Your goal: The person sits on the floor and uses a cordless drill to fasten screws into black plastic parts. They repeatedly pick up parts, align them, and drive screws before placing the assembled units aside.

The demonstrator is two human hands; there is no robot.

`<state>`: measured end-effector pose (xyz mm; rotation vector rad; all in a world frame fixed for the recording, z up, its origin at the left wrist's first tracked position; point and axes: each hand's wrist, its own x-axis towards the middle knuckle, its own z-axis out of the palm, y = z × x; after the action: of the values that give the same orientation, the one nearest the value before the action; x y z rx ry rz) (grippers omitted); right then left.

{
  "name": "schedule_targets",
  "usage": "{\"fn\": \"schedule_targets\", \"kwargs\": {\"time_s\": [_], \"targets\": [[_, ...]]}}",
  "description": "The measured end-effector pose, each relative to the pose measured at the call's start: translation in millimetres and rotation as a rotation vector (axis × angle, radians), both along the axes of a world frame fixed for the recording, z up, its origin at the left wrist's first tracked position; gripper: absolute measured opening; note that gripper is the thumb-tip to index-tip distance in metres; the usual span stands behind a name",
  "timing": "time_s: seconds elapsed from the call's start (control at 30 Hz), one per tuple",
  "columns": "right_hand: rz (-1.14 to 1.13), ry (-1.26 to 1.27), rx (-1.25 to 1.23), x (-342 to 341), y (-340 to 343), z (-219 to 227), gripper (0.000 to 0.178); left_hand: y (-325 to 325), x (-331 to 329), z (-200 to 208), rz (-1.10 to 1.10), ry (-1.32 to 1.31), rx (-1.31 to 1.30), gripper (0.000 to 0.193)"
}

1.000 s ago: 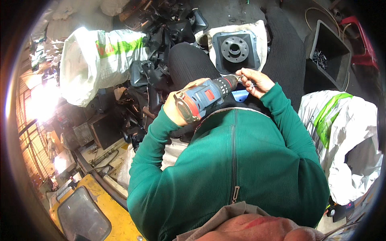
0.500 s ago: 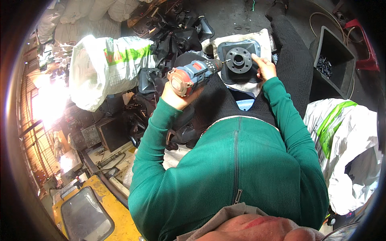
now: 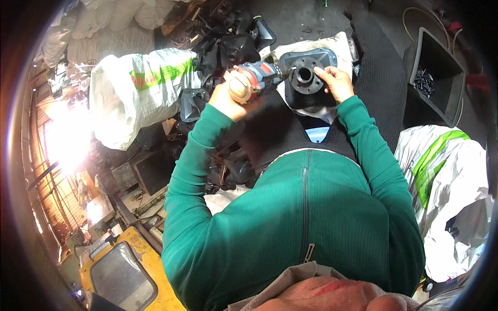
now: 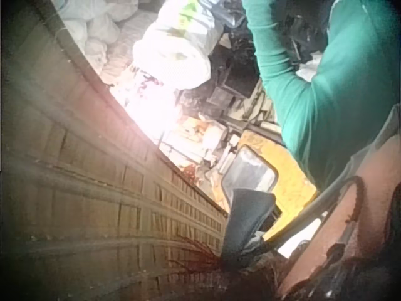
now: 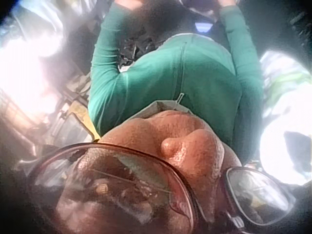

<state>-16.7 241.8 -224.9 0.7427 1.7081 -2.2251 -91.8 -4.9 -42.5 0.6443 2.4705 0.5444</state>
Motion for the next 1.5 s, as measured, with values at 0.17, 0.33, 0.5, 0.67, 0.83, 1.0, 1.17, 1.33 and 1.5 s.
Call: {"fn": "schedule_targets", "kwargs": {"time_s": [0.17, 0.33, 0.5, 0.67, 0.83, 1.0, 1.17, 1.33, 1.5], "targets": [[0.062, 0.157, 0.003, -6.9, -3.6, 21.7, 0.028, 14.7, -6.1, 30.2, 0.033, -0.047, 0.037, 0.054], [0.021, 0.137, -0.032, -9.4, -1.1, 12.8, 0.027, 18.6, -7.4, 21.7, -0.025, 0.021, -0.12, 0.055], [-0.017, 0.104, -0.006, -12.3, -5.0, -3.2, 0.034, 20.2, -13.7, 0.5, 0.05, -0.027, -0.042, 0.056], [-0.032, 0.086, -0.003, -15.3, -8.0, -11.2, 0.036, 16.2, -18.8, -8.5, 0.04, -0.021, 0.028, 0.061], [-0.043, 0.1, -0.013, -16.3, -11.1, -10.9, 0.036, 23.8, -22.8, -4.3, -0.191, 0.222, 0.197, 0.055], [-0.058, 0.121, -0.043, -14.8, -10.5, -14.9, 0.035, 33.9, -17.4, 10.8, 0.226, -0.214, -0.026, 0.058], [-0.062, 0.134, -0.054, -14.3, -11.3, -17.6, 0.034, 25.1, -18.0, 3.3, 0.138, -0.175, 0.055, 0.059], [-0.04, 0.121, 0.101, -14.6, -8.2, -19.9, 0.041, 33.7, -15.1, 5.3, 0.005, 0.009, -0.01, 0.061], [0.01, 0.164, 0.508, -9.4, -4.6, -24.3, 0.047, 53.6, -19.6, 13.9, -0.061, 0.005, -0.297, 0.062]]}}
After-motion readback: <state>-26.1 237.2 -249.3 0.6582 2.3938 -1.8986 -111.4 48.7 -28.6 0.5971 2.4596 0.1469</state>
